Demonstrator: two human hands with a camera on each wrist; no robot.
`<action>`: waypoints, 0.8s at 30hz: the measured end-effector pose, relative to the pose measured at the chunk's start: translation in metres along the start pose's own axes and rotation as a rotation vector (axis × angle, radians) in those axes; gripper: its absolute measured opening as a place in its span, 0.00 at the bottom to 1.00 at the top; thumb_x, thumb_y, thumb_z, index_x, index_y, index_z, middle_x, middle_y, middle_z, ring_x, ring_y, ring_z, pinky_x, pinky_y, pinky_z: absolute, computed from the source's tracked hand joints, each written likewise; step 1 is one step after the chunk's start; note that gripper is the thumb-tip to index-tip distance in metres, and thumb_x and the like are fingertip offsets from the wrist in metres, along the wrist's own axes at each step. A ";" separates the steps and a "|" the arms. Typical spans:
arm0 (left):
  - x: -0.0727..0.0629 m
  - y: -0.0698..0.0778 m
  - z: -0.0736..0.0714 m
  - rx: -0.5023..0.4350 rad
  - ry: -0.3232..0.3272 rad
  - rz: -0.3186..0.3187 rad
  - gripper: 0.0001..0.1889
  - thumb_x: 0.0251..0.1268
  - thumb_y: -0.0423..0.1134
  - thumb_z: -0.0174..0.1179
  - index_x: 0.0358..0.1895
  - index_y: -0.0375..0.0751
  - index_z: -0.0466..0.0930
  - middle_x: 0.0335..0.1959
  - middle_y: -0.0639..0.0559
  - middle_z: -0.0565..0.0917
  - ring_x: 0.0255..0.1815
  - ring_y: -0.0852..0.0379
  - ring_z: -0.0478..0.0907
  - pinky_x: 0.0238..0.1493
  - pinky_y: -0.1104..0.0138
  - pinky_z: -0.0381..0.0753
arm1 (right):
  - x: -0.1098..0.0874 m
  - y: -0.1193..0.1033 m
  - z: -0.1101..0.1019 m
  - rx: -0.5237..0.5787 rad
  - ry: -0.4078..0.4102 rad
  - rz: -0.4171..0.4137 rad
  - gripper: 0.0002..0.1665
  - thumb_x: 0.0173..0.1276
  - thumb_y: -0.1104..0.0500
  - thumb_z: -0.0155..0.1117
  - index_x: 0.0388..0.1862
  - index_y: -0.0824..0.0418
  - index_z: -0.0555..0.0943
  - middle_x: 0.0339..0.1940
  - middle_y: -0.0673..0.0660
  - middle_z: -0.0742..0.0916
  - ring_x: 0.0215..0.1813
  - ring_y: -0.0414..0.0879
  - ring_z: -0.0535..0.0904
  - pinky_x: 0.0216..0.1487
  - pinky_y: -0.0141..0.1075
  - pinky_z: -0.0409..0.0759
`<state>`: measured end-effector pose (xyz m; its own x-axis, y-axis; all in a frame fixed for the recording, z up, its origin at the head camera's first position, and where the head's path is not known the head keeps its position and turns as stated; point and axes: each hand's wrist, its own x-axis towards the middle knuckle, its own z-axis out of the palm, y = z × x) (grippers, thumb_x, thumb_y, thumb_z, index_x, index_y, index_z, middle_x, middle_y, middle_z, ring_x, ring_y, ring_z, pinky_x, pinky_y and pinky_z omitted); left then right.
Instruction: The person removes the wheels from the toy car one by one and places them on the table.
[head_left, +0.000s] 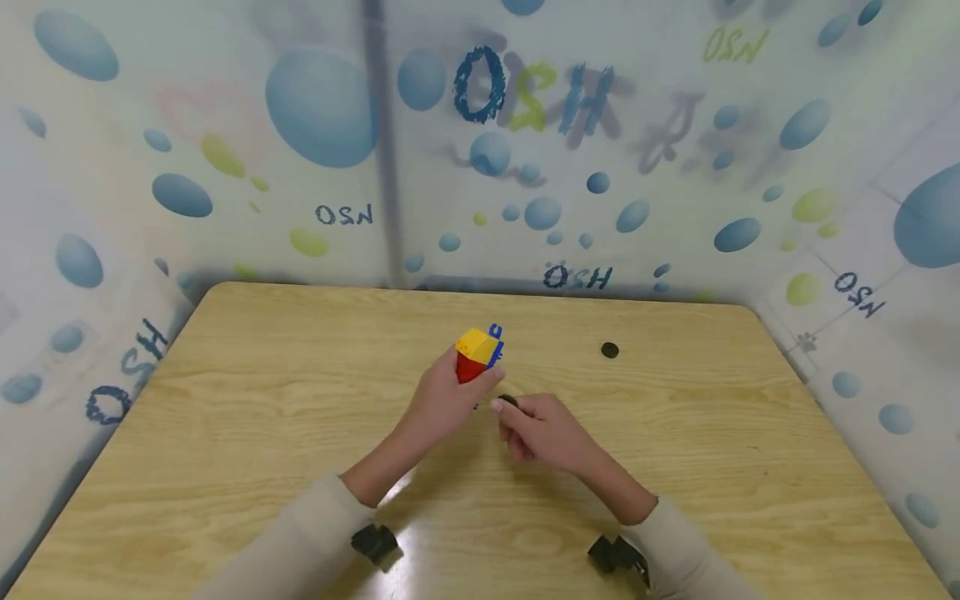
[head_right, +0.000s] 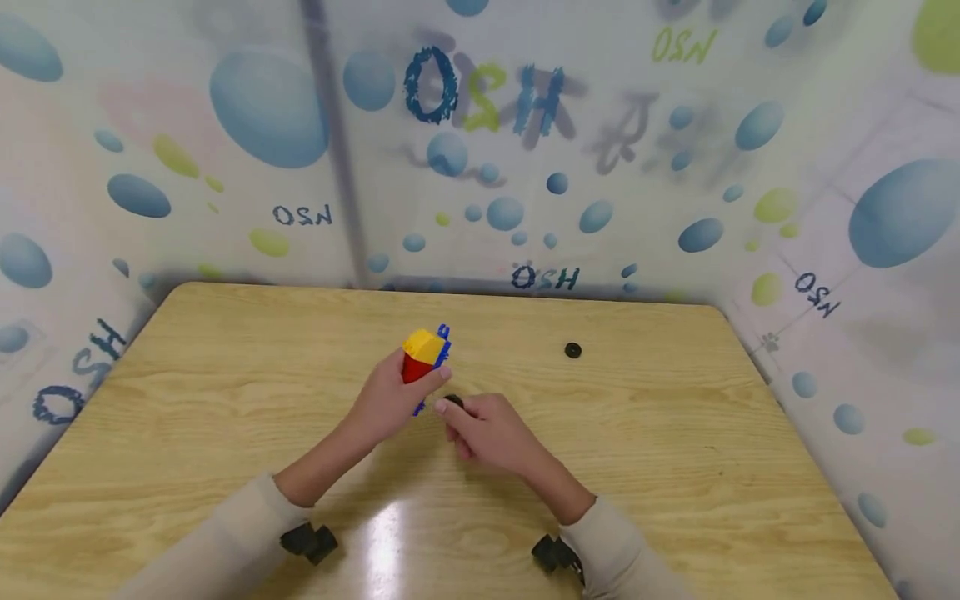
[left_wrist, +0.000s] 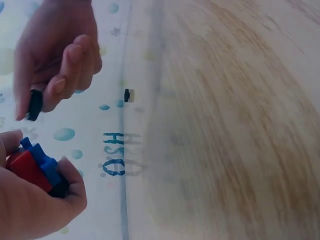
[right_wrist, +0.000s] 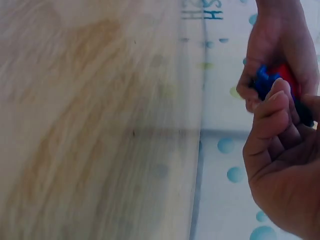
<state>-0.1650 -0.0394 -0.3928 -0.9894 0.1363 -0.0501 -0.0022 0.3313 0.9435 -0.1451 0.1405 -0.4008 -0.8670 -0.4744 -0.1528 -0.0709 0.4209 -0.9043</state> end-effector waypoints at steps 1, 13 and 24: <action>0.000 0.000 -0.001 -0.035 -0.010 -0.022 0.23 0.64 0.55 0.62 0.54 0.45 0.72 0.40 0.50 0.79 0.36 0.53 0.76 0.38 0.64 0.79 | 0.000 0.001 -0.004 0.011 0.020 0.017 0.30 0.76 0.43 0.50 0.28 0.68 0.78 0.14 0.55 0.79 0.16 0.44 0.69 0.19 0.35 0.72; -0.005 0.007 -0.008 -0.284 -0.121 -0.194 0.41 0.70 0.72 0.29 0.45 0.34 0.76 0.31 0.45 0.78 0.28 0.51 0.77 0.26 0.66 0.77 | -0.001 0.031 -0.047 0.182 0.211 0.133 0.39 0.75 0.37 0.48 0.31 0.76 0.76 0.15 0.55 0.79 0.17 0.47 0.71 0.19 0.39 0.72; -0.007 0.003 -0.007 -0.225 -0.031 -0.188 0.38 0.69 0.72 0.35 0.38 0.37 0.77 0.26 0.45 0.77 0.22 0.52 0.75 0.22 0.65 0.75 | -0.003 0.050 -0.085 0.338 0.322 0.237 0.34 0.73 0.35 0.49 0.28 0.66 0.76 0.15 0.51 0.79 0.18 0.42 0.72 0.23 0.36 0.74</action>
<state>-0.1589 -0.0458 -0.3869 -0.9637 0.1219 -0.2377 -0.2206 0.1382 0.9655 -0.1875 0.2284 -0.4114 -0.9514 -0.1125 -0.2868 0.2628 0.1894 -0.9461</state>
